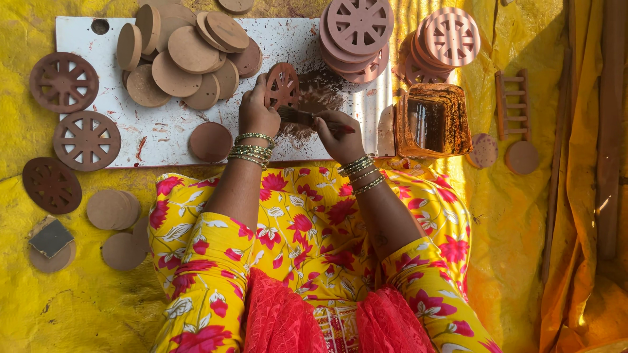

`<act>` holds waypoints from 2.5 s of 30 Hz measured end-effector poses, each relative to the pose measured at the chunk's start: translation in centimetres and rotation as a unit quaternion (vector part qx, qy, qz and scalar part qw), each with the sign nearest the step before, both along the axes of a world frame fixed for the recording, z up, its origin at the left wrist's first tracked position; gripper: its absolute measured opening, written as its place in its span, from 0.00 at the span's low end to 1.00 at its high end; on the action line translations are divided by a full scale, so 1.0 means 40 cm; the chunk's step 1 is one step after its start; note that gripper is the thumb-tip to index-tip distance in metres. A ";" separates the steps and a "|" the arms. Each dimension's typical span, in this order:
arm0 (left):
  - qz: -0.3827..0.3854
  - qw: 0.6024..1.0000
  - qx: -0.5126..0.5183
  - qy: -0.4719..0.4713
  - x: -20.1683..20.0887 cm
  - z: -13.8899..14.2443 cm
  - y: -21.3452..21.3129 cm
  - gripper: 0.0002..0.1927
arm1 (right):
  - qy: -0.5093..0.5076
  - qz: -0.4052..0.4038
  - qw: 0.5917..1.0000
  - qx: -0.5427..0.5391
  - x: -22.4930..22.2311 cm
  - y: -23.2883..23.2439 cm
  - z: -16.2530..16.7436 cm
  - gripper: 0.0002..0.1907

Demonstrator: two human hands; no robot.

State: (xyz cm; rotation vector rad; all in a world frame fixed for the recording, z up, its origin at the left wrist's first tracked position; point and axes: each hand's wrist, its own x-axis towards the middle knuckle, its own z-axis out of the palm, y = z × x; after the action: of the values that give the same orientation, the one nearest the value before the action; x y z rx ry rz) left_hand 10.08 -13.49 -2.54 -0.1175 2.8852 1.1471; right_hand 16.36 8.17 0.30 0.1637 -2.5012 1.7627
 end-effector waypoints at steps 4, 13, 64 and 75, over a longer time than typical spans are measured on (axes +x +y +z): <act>0.017 1.000 0.003 -0.024 -0.005 0.007 -0.006 0.40 | -0.019 -0.009 0.999 -0.035 -0.006 0.036 -0.013 0.08; 0.022 0.999 0.019 -0.019 -0.022 0.015 -0.036 0.43 | -0.021 0.020 1.000 -0.007 -0.001 0.010 -0.046 0.07; 0.046 0.998 0.012 -0.047 -0.020 -0.032 -0.021 0.19 | -0.037 -0.086 0.994 0.061 0.023 0.072 -0.011 0.10; 0.034 0.992 0.003 -0.118 -0.018 0.001 -0.016 0.23 | -0.002 0.006 0.998 0.066 -0.005 0.015 -0.027 0.08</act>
State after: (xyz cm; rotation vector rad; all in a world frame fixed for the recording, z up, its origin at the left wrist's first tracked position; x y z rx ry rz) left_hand 9.38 -14.15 -2.48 -0.3311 2.6888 1.0719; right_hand 16.16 8.78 -0.79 0.1846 -2.6255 1.6042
